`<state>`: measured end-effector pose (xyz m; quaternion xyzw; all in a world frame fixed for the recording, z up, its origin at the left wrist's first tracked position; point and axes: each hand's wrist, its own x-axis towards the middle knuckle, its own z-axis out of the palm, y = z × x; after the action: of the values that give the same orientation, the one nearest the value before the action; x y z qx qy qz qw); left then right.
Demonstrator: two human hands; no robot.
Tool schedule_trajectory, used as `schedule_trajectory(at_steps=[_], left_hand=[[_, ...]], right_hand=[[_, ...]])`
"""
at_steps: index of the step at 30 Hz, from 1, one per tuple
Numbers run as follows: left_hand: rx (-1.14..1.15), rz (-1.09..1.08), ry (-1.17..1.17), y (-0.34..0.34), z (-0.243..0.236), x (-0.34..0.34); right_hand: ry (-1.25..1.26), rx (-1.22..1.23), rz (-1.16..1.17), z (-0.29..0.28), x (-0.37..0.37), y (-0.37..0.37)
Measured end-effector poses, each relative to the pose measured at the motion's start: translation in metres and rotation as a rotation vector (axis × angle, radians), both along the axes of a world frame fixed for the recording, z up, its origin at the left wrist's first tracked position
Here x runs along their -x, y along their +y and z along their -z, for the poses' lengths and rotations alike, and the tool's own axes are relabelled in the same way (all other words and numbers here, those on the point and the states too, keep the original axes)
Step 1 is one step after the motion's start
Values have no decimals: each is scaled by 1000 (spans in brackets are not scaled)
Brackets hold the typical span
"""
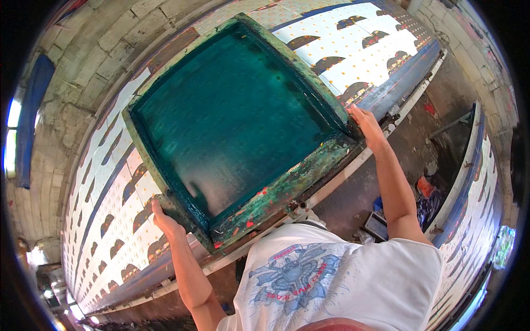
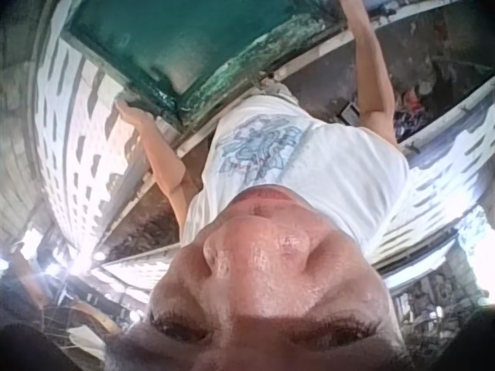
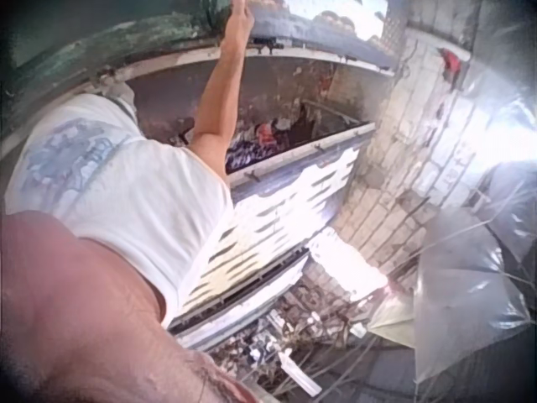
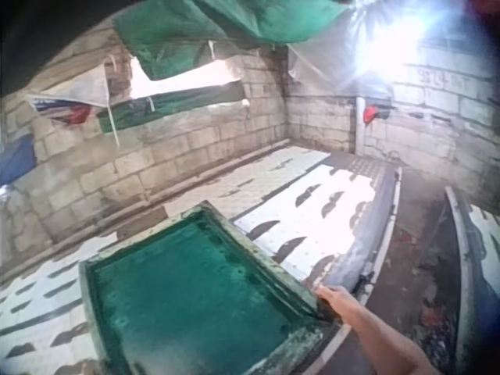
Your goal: The person uses a squeegee to pull green ink across a screen-printing frame, repeatedly repositioning the frame along a long table to print a pattern onto a continuous sheet of material. The person lifts and repositions the frame multiple times to continue the print run.
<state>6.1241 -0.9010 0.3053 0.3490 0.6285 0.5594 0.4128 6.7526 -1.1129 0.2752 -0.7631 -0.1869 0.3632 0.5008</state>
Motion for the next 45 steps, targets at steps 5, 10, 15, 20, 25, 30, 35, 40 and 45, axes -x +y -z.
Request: schedule_trajectory(at_steps=[5,10,15,20,25,30,35,40,45], left_hand=[[-14,43,0,-3,-6,-18],[-43,127,-29,-6,-6,-25],[-31,111,18,-1,-3,-36],[138,87,260,12,27,-19],[219,140,718,10,28,-23],[271,168,934,0,6,-43],[147,181,801,9,18,-32],[148,207,638,7,9,-34],[130,177,615,4,11,-33]], right_hand=[[-128,118,-123,-15,-12,-3],[-1135,28,-443,-69,45,16],[-1237,-436,-1200,-95,146,25],[-1305,-411,-1486,-61,188,12],[-1323,-436,-1392,-42,190,12],[-1264,-287,-1301,-58,213,33],[-1108,-20,-1371,-76,227,65],[-1090,-21,-1312,-84,232,47],[-1170,-80,-1242,-71,250,22]])
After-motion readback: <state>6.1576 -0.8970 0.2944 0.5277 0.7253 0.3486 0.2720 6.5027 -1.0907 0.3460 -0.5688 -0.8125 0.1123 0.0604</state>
